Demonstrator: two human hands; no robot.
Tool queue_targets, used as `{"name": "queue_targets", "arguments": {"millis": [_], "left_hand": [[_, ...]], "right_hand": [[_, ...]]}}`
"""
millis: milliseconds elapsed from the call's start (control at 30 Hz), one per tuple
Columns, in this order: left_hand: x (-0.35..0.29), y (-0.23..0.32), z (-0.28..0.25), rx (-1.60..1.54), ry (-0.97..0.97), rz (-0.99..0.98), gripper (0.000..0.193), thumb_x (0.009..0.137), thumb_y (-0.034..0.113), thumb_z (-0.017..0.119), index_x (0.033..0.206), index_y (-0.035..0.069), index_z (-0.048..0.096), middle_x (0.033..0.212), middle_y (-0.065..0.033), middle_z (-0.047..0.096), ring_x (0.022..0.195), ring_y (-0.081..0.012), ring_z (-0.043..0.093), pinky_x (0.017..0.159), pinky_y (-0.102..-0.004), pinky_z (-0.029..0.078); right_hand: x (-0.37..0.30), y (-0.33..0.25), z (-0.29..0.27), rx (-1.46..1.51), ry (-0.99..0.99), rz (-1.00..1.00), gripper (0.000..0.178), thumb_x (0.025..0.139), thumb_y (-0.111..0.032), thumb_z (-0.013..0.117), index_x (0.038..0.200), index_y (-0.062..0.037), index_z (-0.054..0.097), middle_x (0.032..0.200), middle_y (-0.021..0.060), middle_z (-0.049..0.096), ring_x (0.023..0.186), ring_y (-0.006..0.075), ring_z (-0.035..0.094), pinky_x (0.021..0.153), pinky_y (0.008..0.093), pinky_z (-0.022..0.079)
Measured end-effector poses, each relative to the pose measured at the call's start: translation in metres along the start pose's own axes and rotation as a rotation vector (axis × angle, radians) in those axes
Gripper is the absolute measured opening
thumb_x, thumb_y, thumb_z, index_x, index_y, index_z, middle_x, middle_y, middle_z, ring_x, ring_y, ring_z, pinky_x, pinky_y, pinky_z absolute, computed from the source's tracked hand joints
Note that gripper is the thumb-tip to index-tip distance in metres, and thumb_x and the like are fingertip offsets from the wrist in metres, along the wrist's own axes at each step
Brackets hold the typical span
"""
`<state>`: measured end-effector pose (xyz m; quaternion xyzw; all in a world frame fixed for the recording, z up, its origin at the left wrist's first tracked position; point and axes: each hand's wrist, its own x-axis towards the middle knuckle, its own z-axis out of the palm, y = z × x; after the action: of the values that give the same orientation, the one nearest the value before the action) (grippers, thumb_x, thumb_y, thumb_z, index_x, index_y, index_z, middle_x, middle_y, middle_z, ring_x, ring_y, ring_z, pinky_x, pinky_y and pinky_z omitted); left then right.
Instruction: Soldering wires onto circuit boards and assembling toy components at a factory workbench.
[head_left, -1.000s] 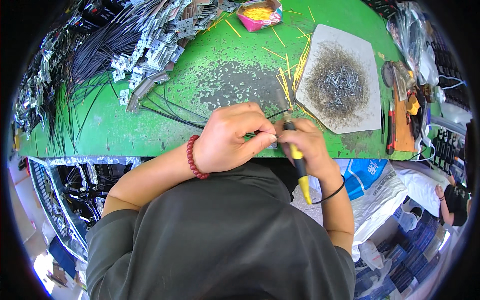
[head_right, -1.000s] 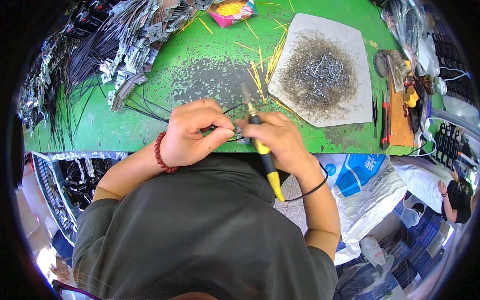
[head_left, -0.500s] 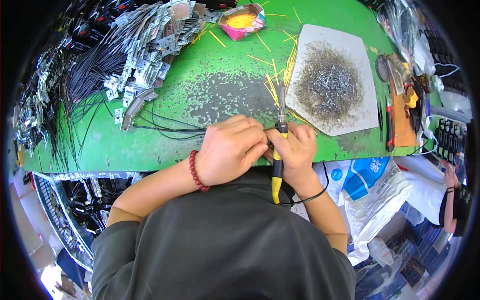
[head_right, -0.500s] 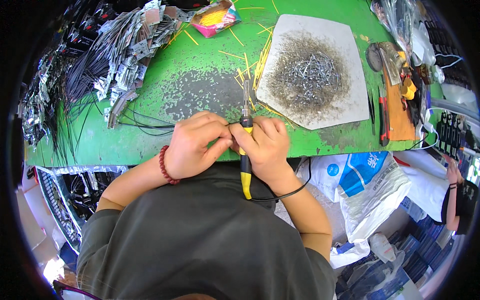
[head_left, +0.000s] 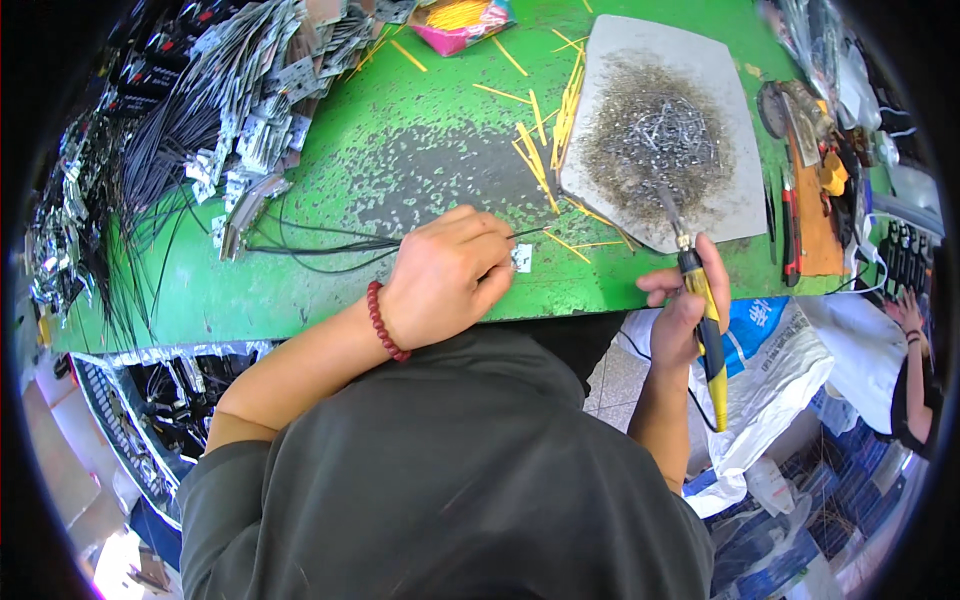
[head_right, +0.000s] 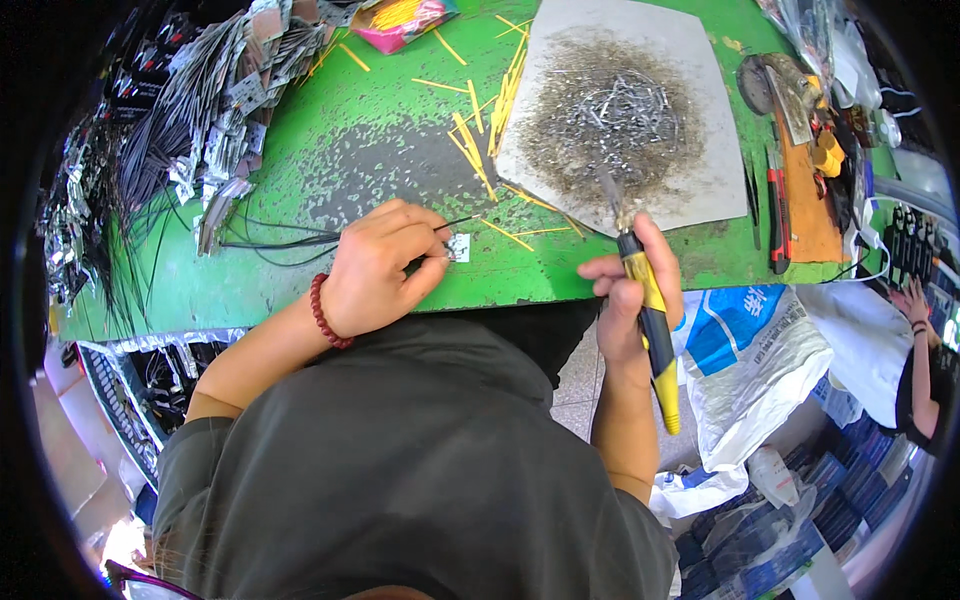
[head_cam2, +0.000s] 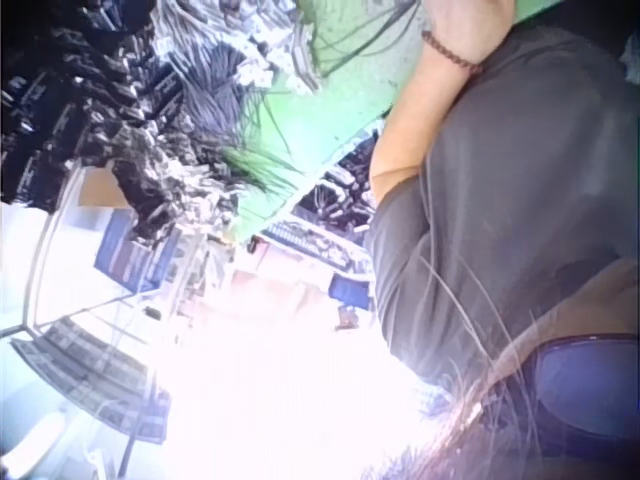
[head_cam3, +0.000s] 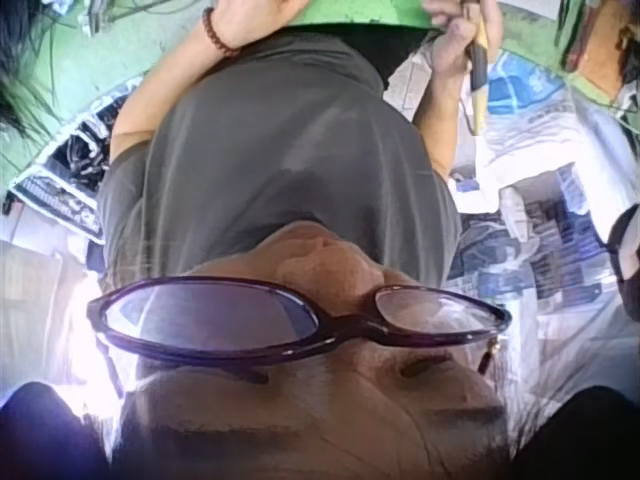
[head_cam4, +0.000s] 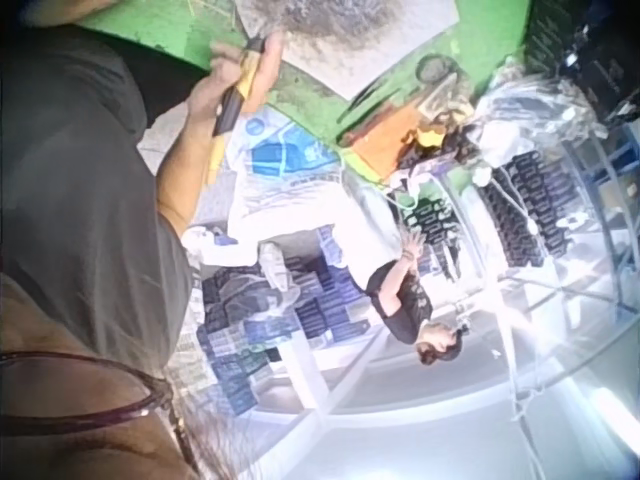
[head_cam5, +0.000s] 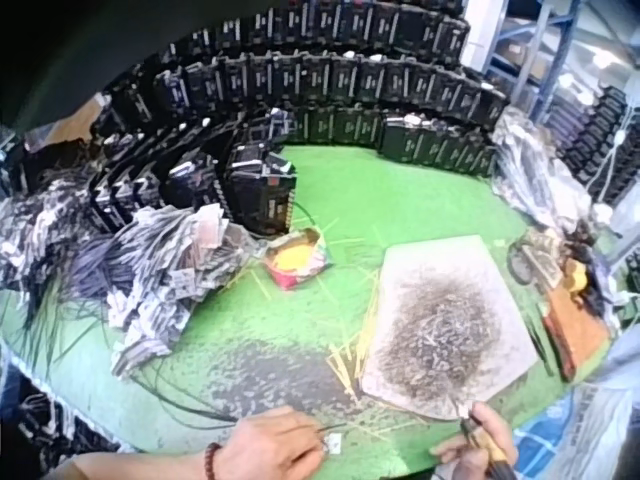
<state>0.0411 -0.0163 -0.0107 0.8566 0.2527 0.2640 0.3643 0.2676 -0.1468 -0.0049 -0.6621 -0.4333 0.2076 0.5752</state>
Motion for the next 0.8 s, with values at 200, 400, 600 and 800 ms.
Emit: {"name": "queue_targets", "arguments": {"millis": [200,400,600,800], "left_hand": [[-0.006,0.004,-0.004,0.041,0.010,-0.014,0.010,0.069,-0.001,0.070,0.072,0.003,0.061,0.088,-0.0099,0.066,0.078,-0.0262,0.062,0.069,-0.0343,0.050],[-0.004,0.004,-0.002,0.016,0.016,-0.018,0.011,0.068,0.000,0.070,0.073,0.002,0.060,0.085,-0.0097,0.066,0.077,-0.0261,0.062,0.069,-0.0345,0.050],[-0.002,0.004,-0.002,0.024,0.010,-0.010,0.011,0.068,-0.001,0.071,0.074,0.002,0.061,0.086,-0.0100,0.066,0.077,-0.0260,0.062,0.069,-0.0346,0.049],[-0.001,0.005,-0.002,0.006,0.001,-0.023,0.011,0.068,-0.001,0.070,0.074,0.002,0.061,0.087,-0.0104,0.066,0.077,-0.0262,0.062,0.069,-0.0342,0.049]], "right_hand": [[0.018,0.026,-0.027,0.185,0.365,-0.046,0.051,0.091,-0.040,0.057,0.112,0.0061,0.060,0.065,0.0078,0.059,0.049,0.0062,0.043,0.044,0.0177,0.030],[0.062,0.042,-0.053,0.191,0.491,-0.068,0.011,0.079,-0.002,0.055,0.090,-0.0011,0.055,0.074,0.0015,0.051,0.060,0.0065,0.046,0.054,0.0188,0.035],[0.066,0.051,-0.051,0.077,0.462,-0.028,0.005,0.078,0.001,0.053,0.082,-0.0018,0.054,0.071,0.0030,0.053,0.056,0.0072,0.047,0.051,0.0188,0.034],[0.066,0.053,-0.051,0.107,0.496,-0.021,0.005,0.079,0.001,0.052,0.081,-0.0027,0.054,0.071,0.0030,0.053,0.055,0.0071,0.046,0.050,0.0186,0.035]]}}
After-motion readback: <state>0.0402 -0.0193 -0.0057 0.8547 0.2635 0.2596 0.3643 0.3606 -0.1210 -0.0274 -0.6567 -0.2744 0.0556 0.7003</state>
